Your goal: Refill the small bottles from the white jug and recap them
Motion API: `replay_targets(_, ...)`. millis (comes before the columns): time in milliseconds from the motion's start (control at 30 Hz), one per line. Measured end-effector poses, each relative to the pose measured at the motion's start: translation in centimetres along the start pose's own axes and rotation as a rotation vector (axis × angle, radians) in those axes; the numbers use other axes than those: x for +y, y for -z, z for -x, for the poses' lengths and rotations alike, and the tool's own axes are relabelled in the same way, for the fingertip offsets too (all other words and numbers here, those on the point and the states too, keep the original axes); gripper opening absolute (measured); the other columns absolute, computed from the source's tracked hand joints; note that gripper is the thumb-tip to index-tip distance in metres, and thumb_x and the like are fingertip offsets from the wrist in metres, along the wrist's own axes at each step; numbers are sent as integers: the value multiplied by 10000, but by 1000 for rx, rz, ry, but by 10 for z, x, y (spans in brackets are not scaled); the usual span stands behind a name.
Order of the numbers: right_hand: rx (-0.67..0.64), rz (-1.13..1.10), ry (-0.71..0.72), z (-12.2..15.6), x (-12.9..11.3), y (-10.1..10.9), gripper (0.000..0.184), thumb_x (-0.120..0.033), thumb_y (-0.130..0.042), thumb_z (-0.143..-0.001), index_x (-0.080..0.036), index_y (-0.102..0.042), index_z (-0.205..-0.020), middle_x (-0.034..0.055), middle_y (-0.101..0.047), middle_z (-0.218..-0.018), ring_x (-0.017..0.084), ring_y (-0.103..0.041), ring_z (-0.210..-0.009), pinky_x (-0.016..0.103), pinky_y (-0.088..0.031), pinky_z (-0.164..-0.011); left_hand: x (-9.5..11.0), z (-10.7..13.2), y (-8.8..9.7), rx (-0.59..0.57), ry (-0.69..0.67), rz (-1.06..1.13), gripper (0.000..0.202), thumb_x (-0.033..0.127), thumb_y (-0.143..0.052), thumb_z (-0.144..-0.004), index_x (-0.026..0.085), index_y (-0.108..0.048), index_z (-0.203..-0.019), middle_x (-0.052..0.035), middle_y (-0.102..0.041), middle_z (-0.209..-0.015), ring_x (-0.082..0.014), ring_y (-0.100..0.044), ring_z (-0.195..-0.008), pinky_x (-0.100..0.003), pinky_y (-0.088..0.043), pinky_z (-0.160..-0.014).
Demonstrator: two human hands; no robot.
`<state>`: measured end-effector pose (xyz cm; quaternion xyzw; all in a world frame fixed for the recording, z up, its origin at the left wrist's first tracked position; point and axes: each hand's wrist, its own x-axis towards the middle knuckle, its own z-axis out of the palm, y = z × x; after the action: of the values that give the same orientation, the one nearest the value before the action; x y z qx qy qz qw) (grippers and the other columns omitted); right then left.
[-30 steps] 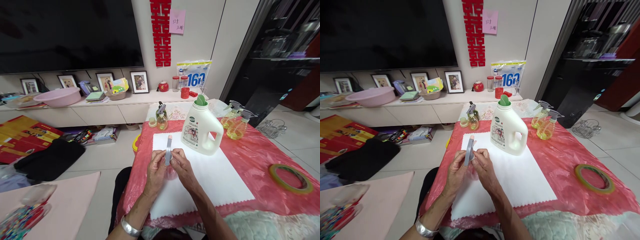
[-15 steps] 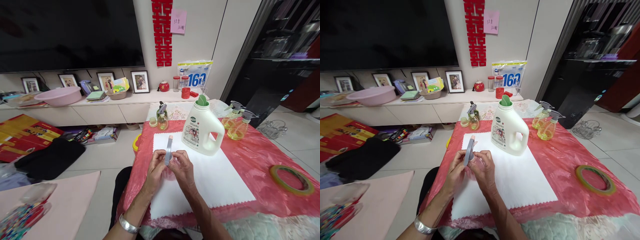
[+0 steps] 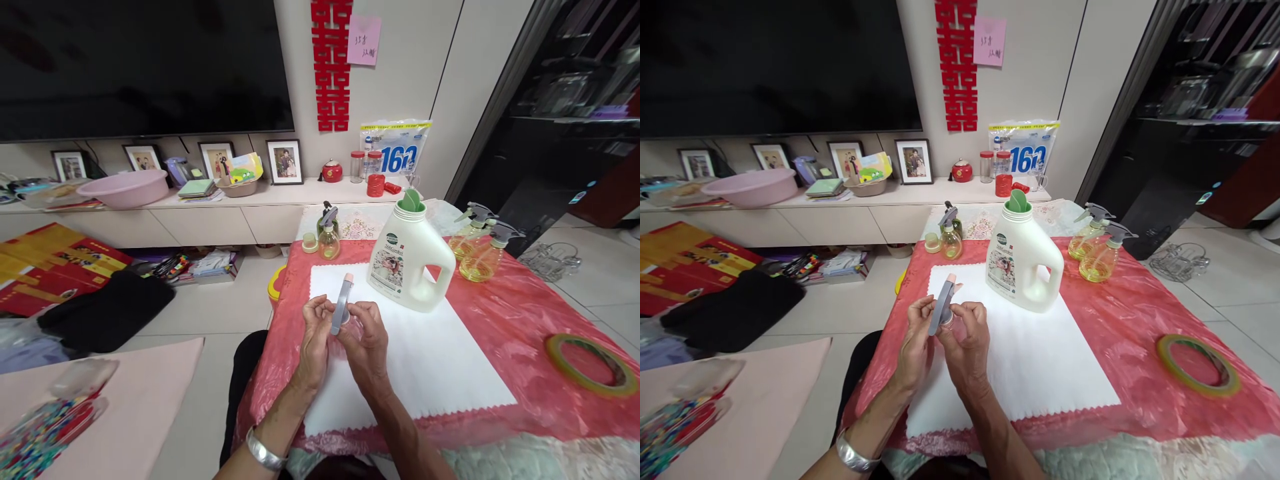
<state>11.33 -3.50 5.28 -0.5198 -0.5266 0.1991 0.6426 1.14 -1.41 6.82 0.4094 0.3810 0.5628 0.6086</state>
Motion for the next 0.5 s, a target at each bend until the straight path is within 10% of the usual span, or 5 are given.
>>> replay_targets(167,45,30,-25,0,4,-5,292,-417,-705,-857,-170,-649,-1000,53,-540,-995,167,-537,-943,266,-464,-816,-3,-2,3,55,-40,-88,417,580,-647,-874,246,-565,-1110,-54,-628,-1150,-208,-622,-1075,-361,-482,-970)
replay_targets(500,-275,-57,-30,-14,-10,15,399,-501,-513,-979,-196,-699,-1156,81,-560,-1133,188,-530,-1077,299,-479,-939,-12,-4,4,65,-74,-85,417,603,-577,-917,249,-567,-1137,-55,-637,-1132,-197,-627,-1076,-338,-496,-962)
